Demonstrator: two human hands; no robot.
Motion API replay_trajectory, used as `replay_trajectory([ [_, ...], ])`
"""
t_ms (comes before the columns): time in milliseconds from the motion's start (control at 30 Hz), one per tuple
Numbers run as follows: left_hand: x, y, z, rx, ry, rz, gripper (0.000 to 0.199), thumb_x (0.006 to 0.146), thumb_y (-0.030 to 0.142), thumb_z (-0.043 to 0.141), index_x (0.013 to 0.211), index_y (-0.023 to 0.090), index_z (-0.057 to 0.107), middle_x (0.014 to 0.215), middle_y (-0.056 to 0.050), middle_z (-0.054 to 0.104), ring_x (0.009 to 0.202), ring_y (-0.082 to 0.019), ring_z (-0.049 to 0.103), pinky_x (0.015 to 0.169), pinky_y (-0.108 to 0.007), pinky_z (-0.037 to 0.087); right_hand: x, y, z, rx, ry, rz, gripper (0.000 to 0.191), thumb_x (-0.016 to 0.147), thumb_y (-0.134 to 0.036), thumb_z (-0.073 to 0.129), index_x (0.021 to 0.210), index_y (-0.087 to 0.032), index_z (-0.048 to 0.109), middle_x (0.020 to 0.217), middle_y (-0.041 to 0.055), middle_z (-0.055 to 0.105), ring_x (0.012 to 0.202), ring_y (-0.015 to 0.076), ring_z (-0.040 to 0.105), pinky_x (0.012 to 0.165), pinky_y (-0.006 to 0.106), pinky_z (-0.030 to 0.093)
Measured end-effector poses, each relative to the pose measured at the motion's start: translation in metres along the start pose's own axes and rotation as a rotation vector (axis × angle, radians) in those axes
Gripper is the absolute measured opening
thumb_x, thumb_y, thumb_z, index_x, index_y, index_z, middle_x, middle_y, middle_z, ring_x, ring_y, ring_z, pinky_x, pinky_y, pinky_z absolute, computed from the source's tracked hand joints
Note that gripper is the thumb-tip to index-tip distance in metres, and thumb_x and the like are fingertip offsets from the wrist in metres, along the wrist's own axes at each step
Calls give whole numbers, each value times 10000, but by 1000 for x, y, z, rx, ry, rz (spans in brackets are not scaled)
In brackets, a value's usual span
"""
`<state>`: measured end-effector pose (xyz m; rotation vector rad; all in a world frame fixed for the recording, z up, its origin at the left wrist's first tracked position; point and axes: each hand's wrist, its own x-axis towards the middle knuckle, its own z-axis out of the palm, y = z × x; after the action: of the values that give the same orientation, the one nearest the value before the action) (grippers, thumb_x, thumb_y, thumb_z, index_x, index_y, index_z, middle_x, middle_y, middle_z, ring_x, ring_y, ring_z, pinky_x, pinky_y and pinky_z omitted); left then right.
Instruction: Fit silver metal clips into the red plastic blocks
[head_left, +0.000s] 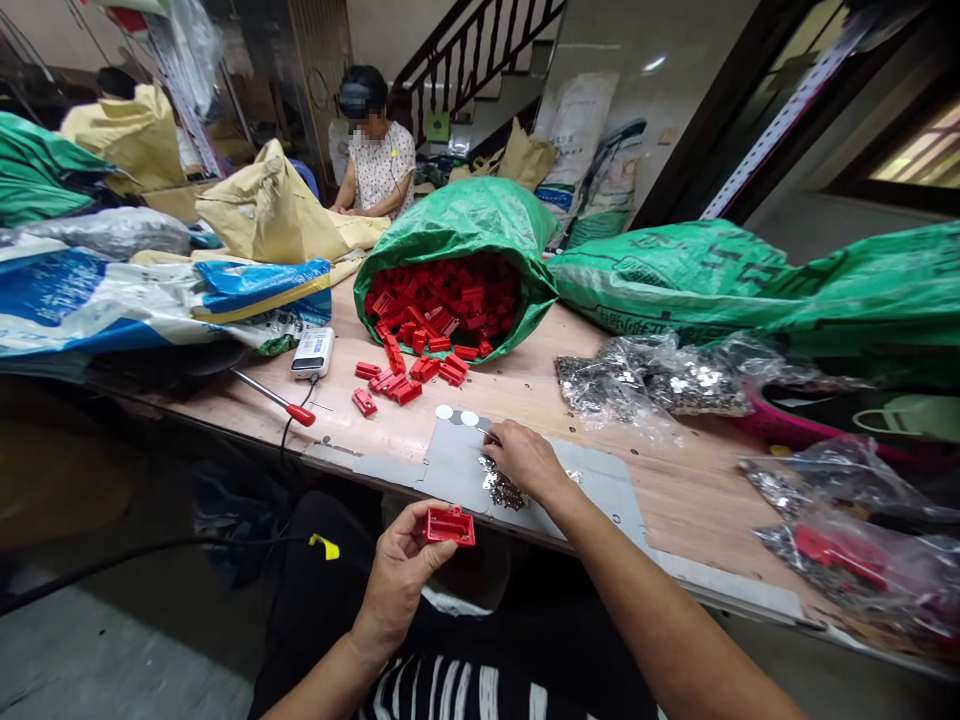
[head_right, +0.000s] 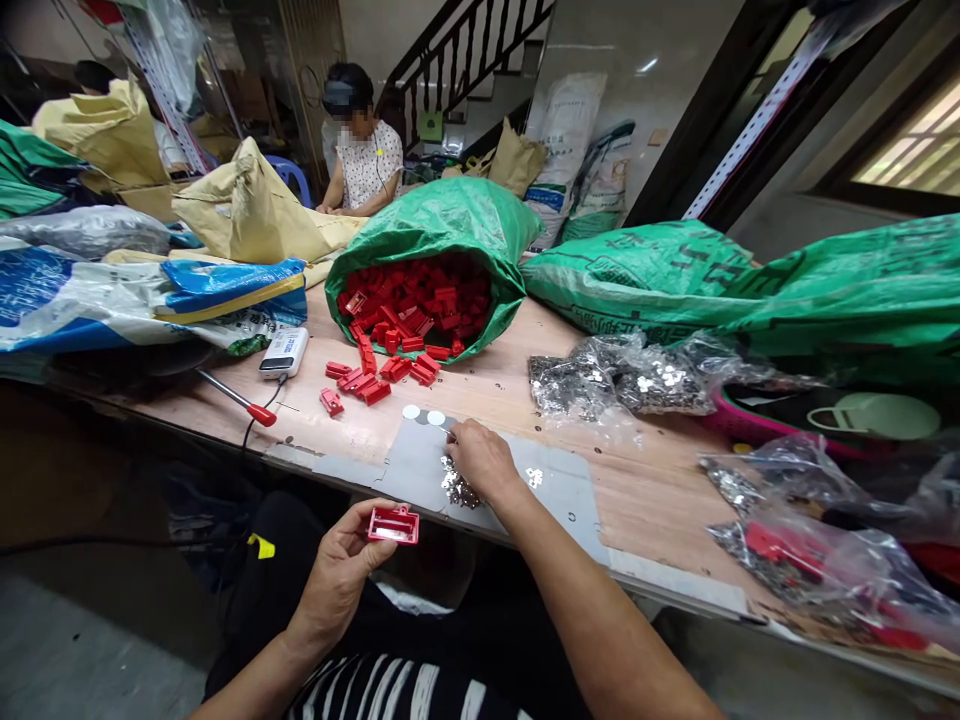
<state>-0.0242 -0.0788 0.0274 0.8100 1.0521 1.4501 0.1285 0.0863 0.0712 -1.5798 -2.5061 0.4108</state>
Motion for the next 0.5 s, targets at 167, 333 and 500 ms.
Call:
replay_trajectory([
  [167, 2, 0, -1, -42, 8, -22, 333, 732, 228, 729, 1046, 165, 637, 1005, -66, 719, 908, -166, 667, 874, -286, 513, 8, -1, -1, 36, -28, -21, 32, 767, -173, 597, 760, -199, 615, 799, 40, 649, 753, 184, 578, 609, 260, 328],
  [333, 4, 8, 2, -197, 59, -93, 362, 724, 217, 733, 1067, 176, 626, 986, -61, 708, 861, -161, 665, 824, -307, 541, -2, 2, -5, 163, 5, -53, 68, 833, -188, 529, 875, -207, 578, 827, 18, 655, 759, 157, 576, 651, 246, 368],
  [500, 7, 22, 8, -360, 64, -144, 440, 761, 223, 704, 1186, 225, 587, 1011, -52, 675, 865, -155, 642, 839, -356, 542, -29, -2, -9, 476, 23, -166, 77, 840, -224, 535, 787, -200, 585, 753, -10, 614, 676, 131, 542, 637, 241, 385],
])
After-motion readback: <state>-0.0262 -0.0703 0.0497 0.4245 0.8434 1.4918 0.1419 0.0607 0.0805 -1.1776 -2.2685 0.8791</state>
